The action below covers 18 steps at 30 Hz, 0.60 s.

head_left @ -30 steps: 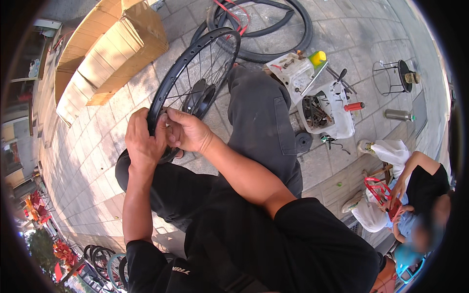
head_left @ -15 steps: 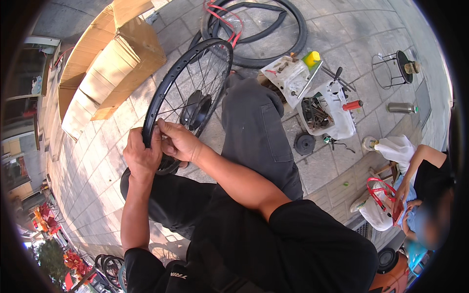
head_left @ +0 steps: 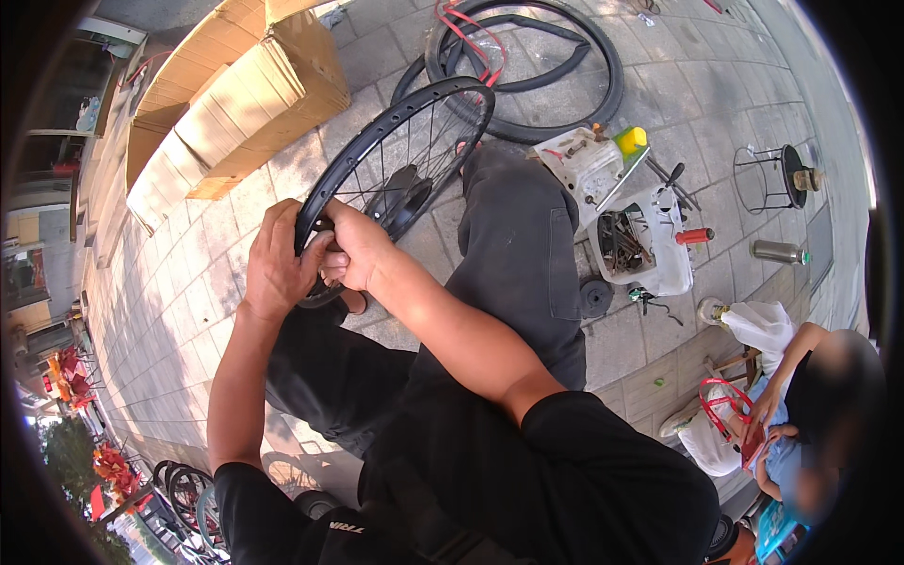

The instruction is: The person sits on the ground and works on a bicycle wheel, repeatedly pressing and adjusting the tire bead along the rim. They rotate the wheel and use both hands to seat the tire, occasionally inspecting the hub and spokes.

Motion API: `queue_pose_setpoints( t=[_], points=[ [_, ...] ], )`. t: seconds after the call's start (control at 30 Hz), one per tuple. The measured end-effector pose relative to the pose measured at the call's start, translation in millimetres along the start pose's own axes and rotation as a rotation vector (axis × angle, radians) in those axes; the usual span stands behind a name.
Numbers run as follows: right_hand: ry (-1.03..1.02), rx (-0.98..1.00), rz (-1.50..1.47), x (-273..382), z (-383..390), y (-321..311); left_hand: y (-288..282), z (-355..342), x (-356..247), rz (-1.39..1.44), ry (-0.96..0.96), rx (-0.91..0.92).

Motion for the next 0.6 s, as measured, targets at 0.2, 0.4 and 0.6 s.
queue_pose_setpoints(
  t=[0.2, 0.4, 0.6],
  points=[
    [0.075, -0.031, 0.156, 3.2, -7.1, -16.7, 16.2, 26.0, -5.8, 0.091, -0.284, -0.112],
    [0.009, -0.041, 0.244, 2.1, -15.1, -21.1, 12.2, 19.5, -13.9, 0.181, -0.264, -0.141],
    [-0.096, -0.068, 0.271, 5.2, -11.4, -23.1, 11.1, 17.1, -6.1, 0.077, -0.221, -0.172]
  ],
)
Point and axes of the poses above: each hand's wrist, its own z-axis away from the middle knuckle, its own y-axis out of the palm, x = y × z, the point moved 7 cm from there along -z, towards the middle knuckle, and after that the axes turned 9 degrees about -y, right-handed, at the moved point
